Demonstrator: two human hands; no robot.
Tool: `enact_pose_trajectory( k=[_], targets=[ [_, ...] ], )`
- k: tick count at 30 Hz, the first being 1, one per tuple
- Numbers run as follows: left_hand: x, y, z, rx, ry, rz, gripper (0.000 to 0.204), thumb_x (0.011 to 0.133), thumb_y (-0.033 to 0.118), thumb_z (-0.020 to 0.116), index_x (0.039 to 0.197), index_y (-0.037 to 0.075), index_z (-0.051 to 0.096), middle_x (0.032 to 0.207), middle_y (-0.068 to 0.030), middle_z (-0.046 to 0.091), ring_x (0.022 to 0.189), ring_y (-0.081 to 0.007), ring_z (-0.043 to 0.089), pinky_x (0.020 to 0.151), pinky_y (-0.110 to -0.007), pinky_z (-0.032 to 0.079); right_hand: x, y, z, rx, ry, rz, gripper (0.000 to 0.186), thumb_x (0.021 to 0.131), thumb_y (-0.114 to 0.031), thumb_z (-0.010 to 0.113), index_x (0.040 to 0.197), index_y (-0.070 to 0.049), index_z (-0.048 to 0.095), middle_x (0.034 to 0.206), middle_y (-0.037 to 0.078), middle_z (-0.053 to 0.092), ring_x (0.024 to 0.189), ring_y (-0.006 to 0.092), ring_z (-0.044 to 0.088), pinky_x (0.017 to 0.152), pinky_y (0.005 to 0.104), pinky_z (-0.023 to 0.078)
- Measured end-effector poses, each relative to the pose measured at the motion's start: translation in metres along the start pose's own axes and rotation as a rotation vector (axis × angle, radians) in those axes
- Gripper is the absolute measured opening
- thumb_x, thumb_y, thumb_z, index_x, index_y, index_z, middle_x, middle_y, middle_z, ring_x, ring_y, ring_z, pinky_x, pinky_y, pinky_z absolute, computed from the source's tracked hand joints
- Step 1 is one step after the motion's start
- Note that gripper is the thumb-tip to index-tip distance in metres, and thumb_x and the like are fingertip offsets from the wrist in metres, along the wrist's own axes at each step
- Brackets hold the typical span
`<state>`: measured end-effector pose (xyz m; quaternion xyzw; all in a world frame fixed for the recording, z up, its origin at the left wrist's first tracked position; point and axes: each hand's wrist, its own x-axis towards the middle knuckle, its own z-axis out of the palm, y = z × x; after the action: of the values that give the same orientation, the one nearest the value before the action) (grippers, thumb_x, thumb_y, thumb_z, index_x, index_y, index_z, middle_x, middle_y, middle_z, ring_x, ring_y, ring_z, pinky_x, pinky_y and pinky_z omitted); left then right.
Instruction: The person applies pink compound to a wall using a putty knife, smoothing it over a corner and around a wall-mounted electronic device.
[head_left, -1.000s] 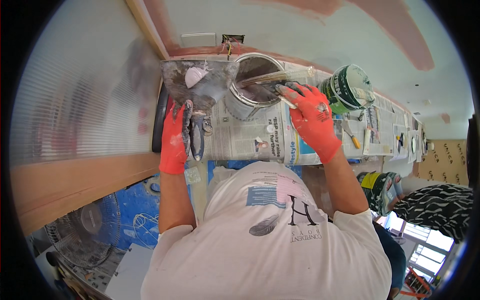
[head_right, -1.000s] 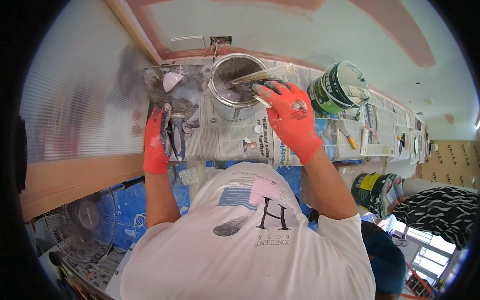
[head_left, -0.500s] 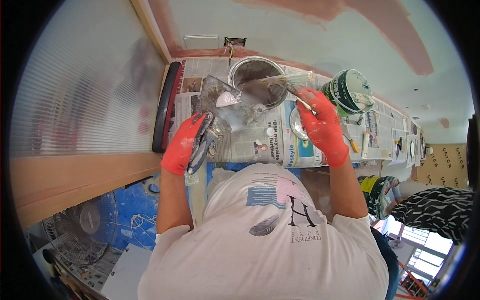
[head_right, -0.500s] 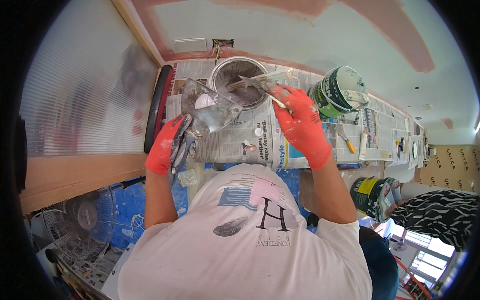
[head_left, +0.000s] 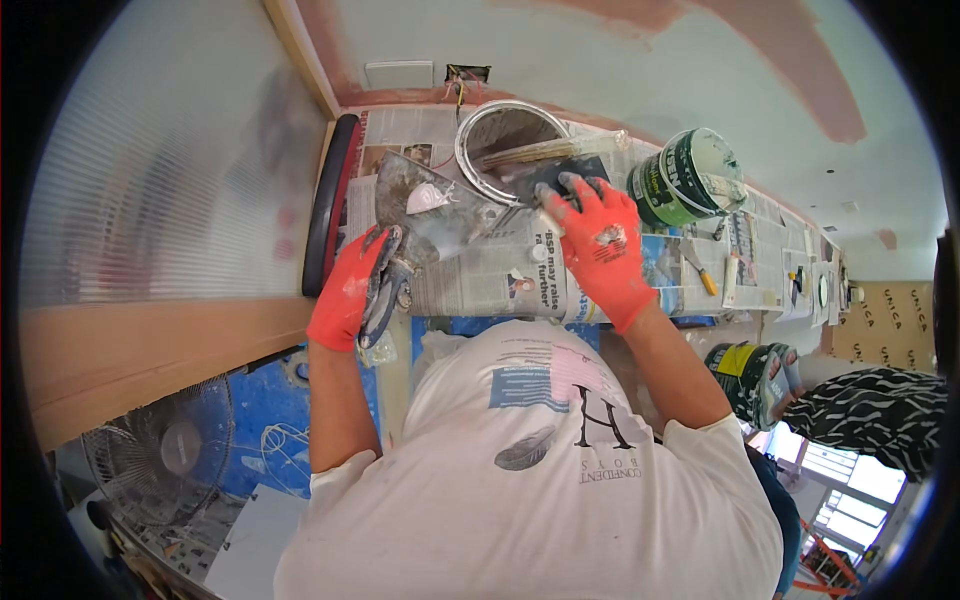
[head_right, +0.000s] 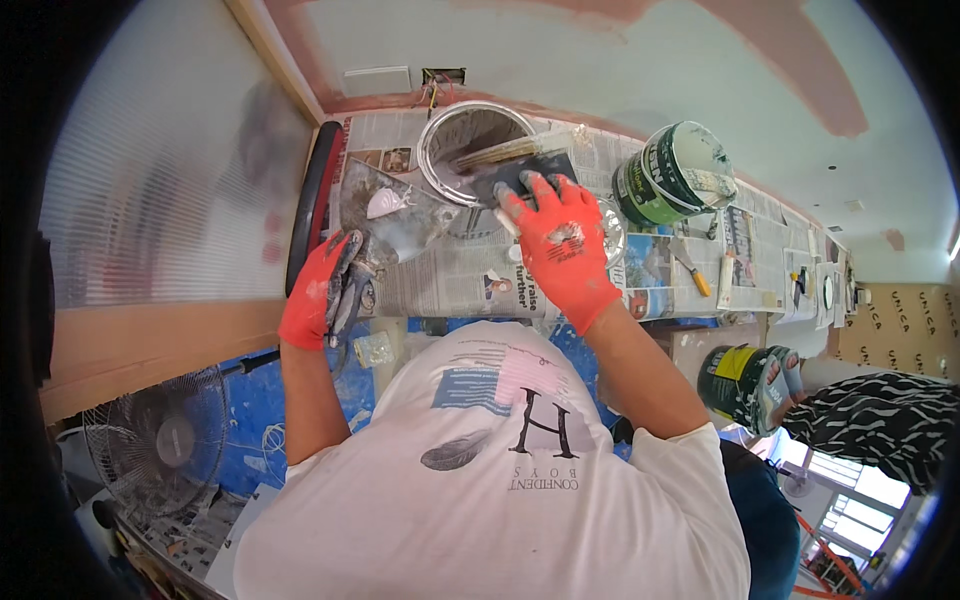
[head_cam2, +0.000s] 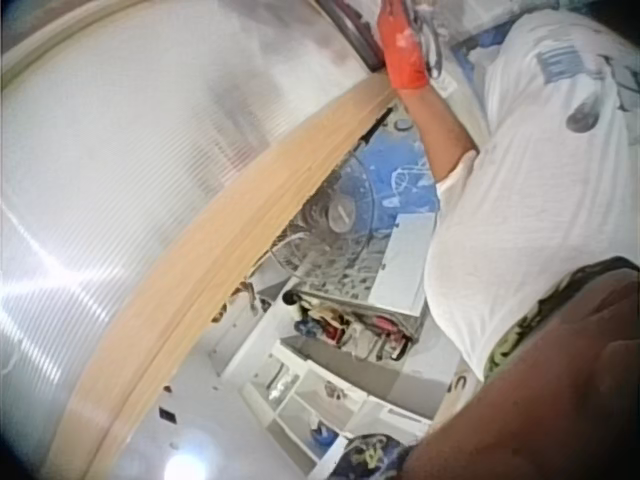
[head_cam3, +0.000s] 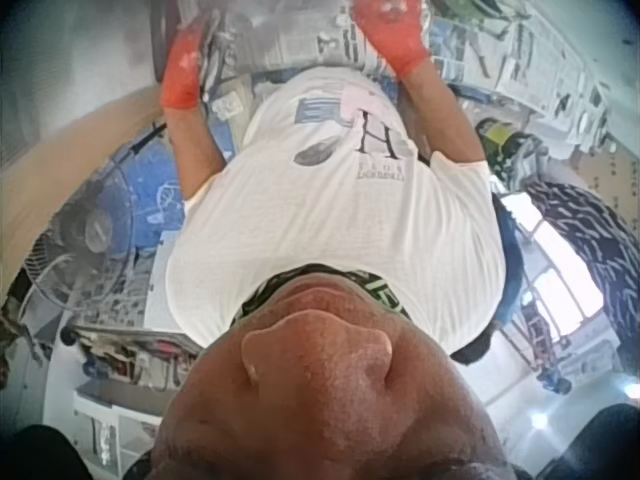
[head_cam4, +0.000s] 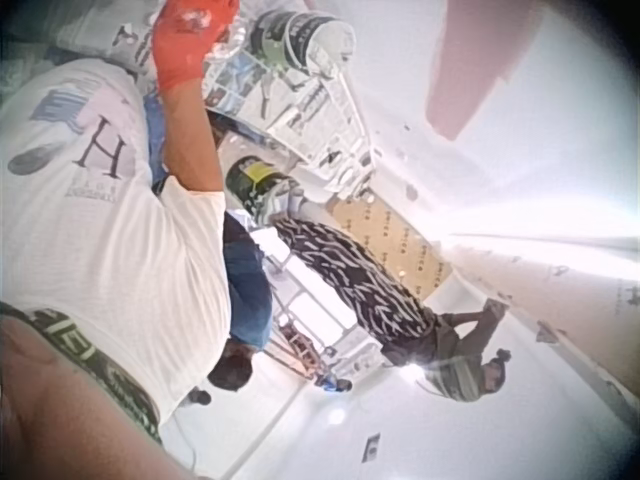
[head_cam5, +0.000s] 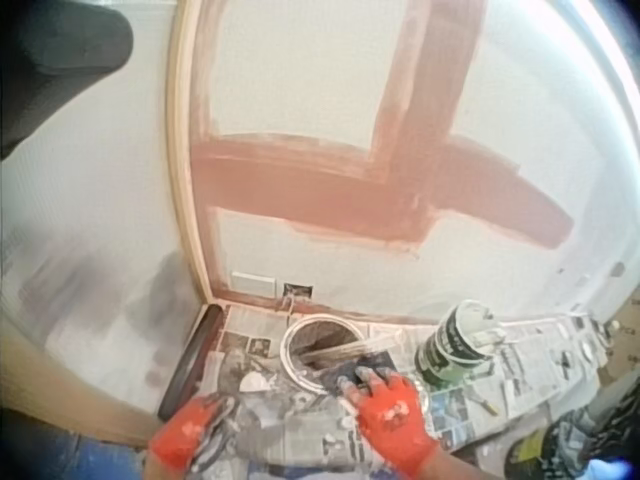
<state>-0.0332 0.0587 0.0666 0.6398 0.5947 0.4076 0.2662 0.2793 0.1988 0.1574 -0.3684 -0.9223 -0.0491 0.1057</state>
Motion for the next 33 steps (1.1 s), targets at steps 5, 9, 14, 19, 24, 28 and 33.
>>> enact_pose_trajectory(
  k=[5,9,14,19,24,28,33],
  targets=[
    [-0.002,0.005,-0.001,-0.188,-0.018,-0.063,0.043,0.098,0.016,0.043,0.137,0.003,0.051,0.141,-0.0228,0.048,0.13,-0.0359,0.046,0.11,-0.04,0.035,-0.001,0.001,0.004,0.012,-0.041,-0.014,0.058,0.077,-0.01,0.066,0.133,-0.021,0.056,0.135,0.018,0.053,0.122,0.0423,0.048,0.104,0.0521,0.035],
    [-0.006,0.007,-0.001,-0.127,-0.011,-0.18,0.047,0.097,0.026,0.044,0.137,0.003,0.053,0.14,-0.0207,0.049,0.132,-0.0343,0.045,0.111,-0.04,0.034,0.008,0.005,-0.002,0.055,0.073,0.024,0.055,0.077,-0.008,0.066,0.129,-0.02,0.06,0.128,0.018,0.059,0.117,0.0417,0.052,0.101,0.0508,0.038],
    [-0.01,-0.005,0.003,-0.055,-0.033,-0.075,0.048,0.094,0.024,0.049,0.137,0.002,0.053,0.139,-0.0196,0.05,0.131,-0.0335,0.046,0.11,-0.041,0.035,0.017,0.017,-0.012,0.355,0.287,-0.009,0.042,0.08,-0.002,0.065,0.12,-0.013,0.066,0.118,0.017,0.065,0.106,0.0382,0.06,0.093,0.0458,0.046],
    [0.008,-0.006,0.007,-0.061,-0.095,0.227,0.054,0.085,0.012,0.06,0.137,0.005,0.052,0.136,-0.0226,0.052,0.125,-0.0391,0.05,0.106,-0.043,0.039,0.018,0.023,-0.03,0.829,0.209,0.234,0.03,0.092,-0.004,0.062,0.121,-0.005,0.064,0.114,0.013,0.066,0.094,0.0225,0.062,0.079,0.0316,0.05],
    [0.028,0.008,0.02,-0.079,-0.084,0.279,0.053,0.086,0.016,0.059,0.137,0.005,0.053,0.13,-0.0204,0.057,0.119,-0.0384,0.053,0.102,-0.042,0.042,0.015,0.025,-0.041,0.981,0.175,0.334,0.03,0.092,-0.004,0.062,0.122,-0.004,0.063,0.115,0.013,0.065,0.094,0.0182,0.061,0.078,0.0294,0.049],
    [0.048,0.003,0.03,-0.204,-0.22,0.278,0.051,0.087,0.017,0.058,0.136,0.005,0.054,0.126,-0.0198,0.06,0.115,-0.038,0.056,0.1,-0.042,0.044,0.011,0.014,-0.062,0.922,0.166,0.148,0.031,0.09,0.0,0.06,0.121,-0.003,0.063,0.117,0.014,0.064,0.101,0.023,0.061,0.087,0.0328,0.048],
    [0.053,0.022,0.024,-0.216,-0.172,0.404,0.05,0.086,0.018,0.059,0.134,0.005,0.056,0.124,-0.0203,0.06,0.112,-0.0382,0.058,0.098,-0.043,0.045,-0.003,0.007,-0.04,0.908,0.205,-0.143,0.042,0.084,0.005,0.063,0.125,-0.006,0.061,0.124,0.016,0.062,0.115,0.0367,0.056,0.099,0.041,0.043]
  ],
)
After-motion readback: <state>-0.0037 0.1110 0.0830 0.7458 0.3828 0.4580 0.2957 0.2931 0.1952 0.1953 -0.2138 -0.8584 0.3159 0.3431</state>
